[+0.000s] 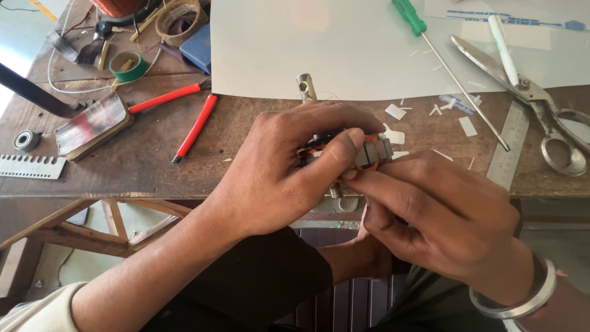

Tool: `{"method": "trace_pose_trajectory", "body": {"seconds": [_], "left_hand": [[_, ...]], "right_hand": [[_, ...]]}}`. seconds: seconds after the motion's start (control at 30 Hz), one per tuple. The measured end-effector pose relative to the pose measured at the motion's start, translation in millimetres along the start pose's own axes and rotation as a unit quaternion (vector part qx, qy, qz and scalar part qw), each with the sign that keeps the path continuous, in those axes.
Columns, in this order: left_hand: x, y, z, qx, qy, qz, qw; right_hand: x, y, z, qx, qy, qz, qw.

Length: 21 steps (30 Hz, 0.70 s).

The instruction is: The person inserts small white rectangular pieces into slots on a circular component with copper windings. They rotate the component to access different slots and continue inserting pieces until the slots are filled.

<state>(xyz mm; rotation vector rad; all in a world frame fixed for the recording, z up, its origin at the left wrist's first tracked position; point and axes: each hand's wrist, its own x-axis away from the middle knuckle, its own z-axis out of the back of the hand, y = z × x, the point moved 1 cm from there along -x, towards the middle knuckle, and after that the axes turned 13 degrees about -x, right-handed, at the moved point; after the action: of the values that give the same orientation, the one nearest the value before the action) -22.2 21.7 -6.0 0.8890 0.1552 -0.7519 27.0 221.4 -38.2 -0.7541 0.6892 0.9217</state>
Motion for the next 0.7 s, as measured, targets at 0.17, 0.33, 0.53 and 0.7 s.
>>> {"method": "trace_pose_trajectory", "body": {"seconds": [0.17,0.33,0.53,0.7], "left_hand": [[-0.4,-1.7,-0.3,-0.023,-0.015,0.038,0.999],[-0.4,-2.1,-2.4,-0.033,-0.002,0.019,0.999],[-1.9,-2.7,-2.3,-0.026,-0.012,0.016,0.999],[-7.7,-6.2,0.9,-0.019,-0.022,0.024,0.999]], "right_hand": [[5.5,0.6,0.9,0.025,-0.004,-0.032,0.999],[-3.3,7.1,3.2,-0.04,0.012,-0.019,0.999],[4.6,18.1,25.5,-0.036,-0.005,-0.038,0.999],[14.1,30.3,30.8,-0.023,0.014,-0.005,1.0]]}}
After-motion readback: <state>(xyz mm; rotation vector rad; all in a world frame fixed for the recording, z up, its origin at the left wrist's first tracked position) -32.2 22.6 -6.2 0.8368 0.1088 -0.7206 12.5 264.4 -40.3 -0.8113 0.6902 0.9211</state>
